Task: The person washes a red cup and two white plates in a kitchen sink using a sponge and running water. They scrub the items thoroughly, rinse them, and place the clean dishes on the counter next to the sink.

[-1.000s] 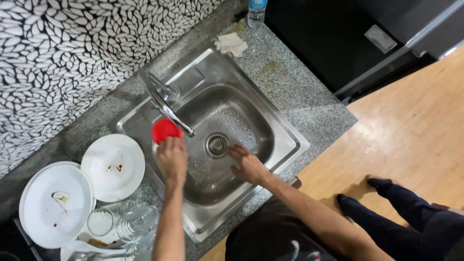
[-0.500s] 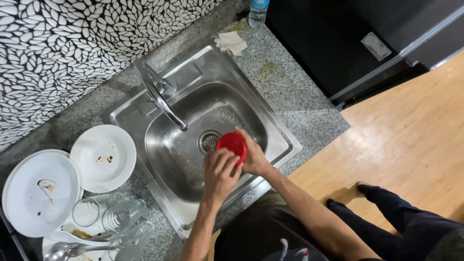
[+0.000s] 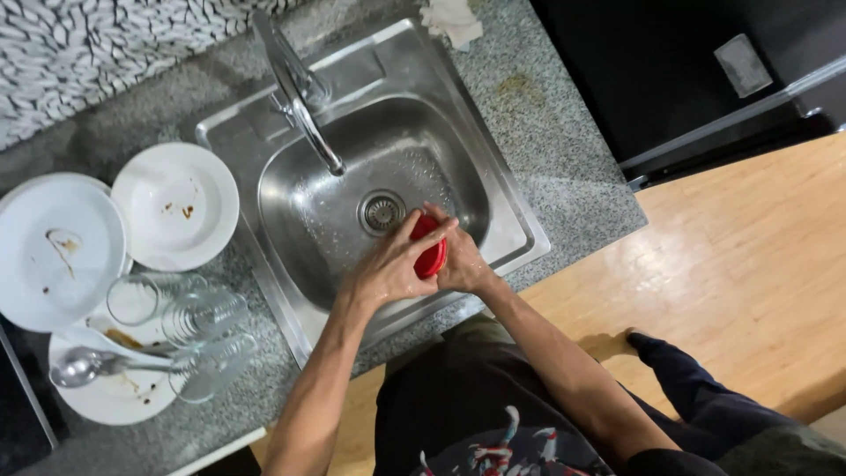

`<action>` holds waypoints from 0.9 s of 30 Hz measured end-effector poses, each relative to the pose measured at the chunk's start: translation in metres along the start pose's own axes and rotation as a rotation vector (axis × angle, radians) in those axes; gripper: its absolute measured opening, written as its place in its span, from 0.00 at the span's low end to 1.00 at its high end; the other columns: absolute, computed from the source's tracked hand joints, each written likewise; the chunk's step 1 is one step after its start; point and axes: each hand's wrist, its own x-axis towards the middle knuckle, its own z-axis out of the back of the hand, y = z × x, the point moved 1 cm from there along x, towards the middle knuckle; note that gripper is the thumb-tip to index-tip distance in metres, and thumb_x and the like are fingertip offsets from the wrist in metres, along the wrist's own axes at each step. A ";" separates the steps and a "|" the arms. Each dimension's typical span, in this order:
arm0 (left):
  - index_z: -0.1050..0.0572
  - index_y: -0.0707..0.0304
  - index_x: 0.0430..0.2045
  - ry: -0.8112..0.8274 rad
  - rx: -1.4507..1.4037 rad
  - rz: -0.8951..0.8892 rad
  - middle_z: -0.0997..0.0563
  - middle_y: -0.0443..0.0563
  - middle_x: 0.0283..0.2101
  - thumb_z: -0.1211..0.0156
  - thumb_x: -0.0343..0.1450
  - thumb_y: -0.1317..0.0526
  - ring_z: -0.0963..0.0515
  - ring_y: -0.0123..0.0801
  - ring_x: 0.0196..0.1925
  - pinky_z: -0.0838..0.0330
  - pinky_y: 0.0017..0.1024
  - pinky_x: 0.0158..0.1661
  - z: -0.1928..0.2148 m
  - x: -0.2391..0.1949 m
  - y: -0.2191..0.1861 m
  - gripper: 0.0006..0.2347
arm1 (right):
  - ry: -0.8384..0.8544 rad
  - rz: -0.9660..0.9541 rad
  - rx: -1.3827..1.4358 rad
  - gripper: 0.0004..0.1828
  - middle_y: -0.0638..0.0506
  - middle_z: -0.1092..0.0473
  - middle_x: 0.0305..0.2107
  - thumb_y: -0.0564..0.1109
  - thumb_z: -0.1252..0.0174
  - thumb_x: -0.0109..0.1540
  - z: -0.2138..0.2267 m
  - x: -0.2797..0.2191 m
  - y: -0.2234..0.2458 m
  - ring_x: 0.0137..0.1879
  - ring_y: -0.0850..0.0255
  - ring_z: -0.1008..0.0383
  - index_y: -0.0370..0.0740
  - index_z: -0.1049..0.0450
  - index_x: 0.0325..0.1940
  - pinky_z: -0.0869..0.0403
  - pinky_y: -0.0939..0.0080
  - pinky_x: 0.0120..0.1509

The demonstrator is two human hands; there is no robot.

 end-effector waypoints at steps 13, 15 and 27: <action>0.25 0.41 0.59 0.143 -0.186 0.139 0.38 0.73 0.70 0.39 0.64 0.54 0.30 0.70 0.64 0.31 0.47 0.62 0.032 -0.012 -0.015 0.25 | 0.054 0.046 0.009 0.62 0.32 0.31 0.58 0.73 0.30 0.48 -0.005 -0.012 -0.021 0.55 0.39 0.24 0.27 0.42 0.71 0.22 0.43 0.55; 0.24 0.42 0.59 0.079 -0.212 0.155 0.34 0.72 0.68 0.39 0.65 0.56 0.28 0.67 0.63 0.29 0.45 0.62 0.031 -0.017 -0.006 0.24 | 0.056 0.020 0.097 0.67 0.37 0.28 0.54 0.79 0.33 0.45 -0.006 -0.012 -0.019 0.56 0.43 0.23 0.31 0.42 0.73 0.23 0.44 0.57; 0.27 0.33 0.61 -0.225 -0.140 0.073 0.28 0.75 0.62 0.27 0.56 0.46 0.24 0.68 0.57 0.23 0.51 0.53 -0.010 -0.041 0.008 0.33 | 0.146 0.037 0.094 0.63 0.37 0.27 0.46 0.76 0.30 0.46 -0.008 0.000 0.000 0.49 0.41 0.21 0.32 0.39 0.71 0.21 0.42 0.51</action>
